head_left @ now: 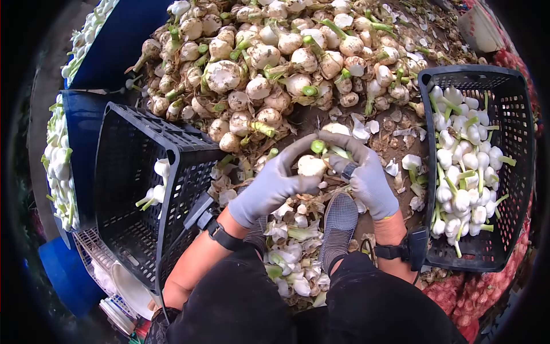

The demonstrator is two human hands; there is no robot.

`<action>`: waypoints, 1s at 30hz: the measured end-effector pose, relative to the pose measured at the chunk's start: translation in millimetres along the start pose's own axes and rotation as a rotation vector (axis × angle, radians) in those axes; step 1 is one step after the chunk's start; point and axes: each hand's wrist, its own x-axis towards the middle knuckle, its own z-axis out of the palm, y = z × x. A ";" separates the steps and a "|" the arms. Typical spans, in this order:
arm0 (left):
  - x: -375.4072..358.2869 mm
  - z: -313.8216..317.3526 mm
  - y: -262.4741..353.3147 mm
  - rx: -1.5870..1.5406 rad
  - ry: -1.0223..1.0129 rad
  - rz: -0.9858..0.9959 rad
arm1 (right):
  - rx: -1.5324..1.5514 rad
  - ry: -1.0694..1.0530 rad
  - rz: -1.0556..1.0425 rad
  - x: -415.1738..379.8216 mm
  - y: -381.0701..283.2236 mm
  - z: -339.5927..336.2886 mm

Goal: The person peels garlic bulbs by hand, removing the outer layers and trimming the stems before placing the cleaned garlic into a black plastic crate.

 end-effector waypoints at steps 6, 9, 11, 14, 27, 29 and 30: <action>-0.4 -0.5 -0.9 0.234 0.223 0.135 | 0.356 0.088 -0.026 -5.7 29.2 -4.5; 0.7 6.5 -7.6 0.458 0.083 0.239 | 0.016 0.154 -0.096 -20.3 30.0 13.7; 0.0 1.8 -16.4 0.586 0.132 0.295 | 0.082 0.103 0.177 -18.7 22.7 8.2; -2.7 -9.1 -17.3 0.702 0.084 0.232 | 0.142 0.138 0.274 -23.0 15.8 17.4; -2.1 -4.6 -10.3 0.136 -0.102 0.031 | 0.068 0.193 0.075 -26.1 20.5 15.8; -0.4 -4.6 -20.3 0.506 -0.067 0.188 | 0.071 0.069 0.285 -22.8 16.4 7.7; -2.5 -4.0 -15.7 0.433 0.011 0.127 | 0.116 0.008 0.299 -19.9 19.6 7.1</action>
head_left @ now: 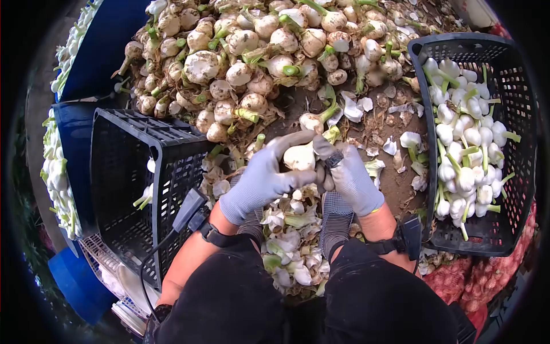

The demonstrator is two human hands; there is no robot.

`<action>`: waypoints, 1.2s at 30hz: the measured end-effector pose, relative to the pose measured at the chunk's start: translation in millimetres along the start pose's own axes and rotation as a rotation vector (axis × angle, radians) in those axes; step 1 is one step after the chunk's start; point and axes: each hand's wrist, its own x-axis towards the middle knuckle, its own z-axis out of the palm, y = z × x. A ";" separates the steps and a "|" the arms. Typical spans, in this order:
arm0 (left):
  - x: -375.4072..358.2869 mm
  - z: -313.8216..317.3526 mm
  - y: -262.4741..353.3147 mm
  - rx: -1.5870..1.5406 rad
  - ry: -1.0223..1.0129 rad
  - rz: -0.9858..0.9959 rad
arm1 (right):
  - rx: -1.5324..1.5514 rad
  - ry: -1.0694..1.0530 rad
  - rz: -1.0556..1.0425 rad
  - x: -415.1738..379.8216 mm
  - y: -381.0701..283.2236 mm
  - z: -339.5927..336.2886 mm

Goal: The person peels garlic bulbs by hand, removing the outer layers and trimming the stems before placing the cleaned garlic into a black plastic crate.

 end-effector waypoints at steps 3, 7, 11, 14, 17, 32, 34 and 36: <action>-3.5 -0.3 9.6 -0.132 0.103 -0.095 | 0.087 0.014 -0.017 -0.8 2.0 7.7; -1.3 1.1 0.3 -0.173 0.102 -0.039 | 0.083 0.004 -0.018 -5.3 5.8 7.7; -7.7 -5.2 0.0 -0.491 0.029 -0.254 | 0.021 0.122 0.018 -2.1 9.3 10.8; -3.8 -6.8 -5.9 -0.584 -0.054 -0.172 | -0.939 0.381 -0.594 -0.4 11.6 12.5; -0.9 -6.5 -5.0 -0.740 -0.118 -0.165 | -0.595 0.338 -0.646 11.0 26.4 11.1; 14.8 -15.1 -10.6 0.518 0.322 0.307 | -0.230 0.008 -0.150 -1.8 18.9 15.7; 11.5 -10.6 -0.6 0.711 0.143 0.484 | -0.147 0.010 -0.223 2.5 21.7 10.2; 8.6 -13.7 1.9 0.418 0.067 0.139 | -0.353 0.016 -0.244 -0.6 21.5 11.2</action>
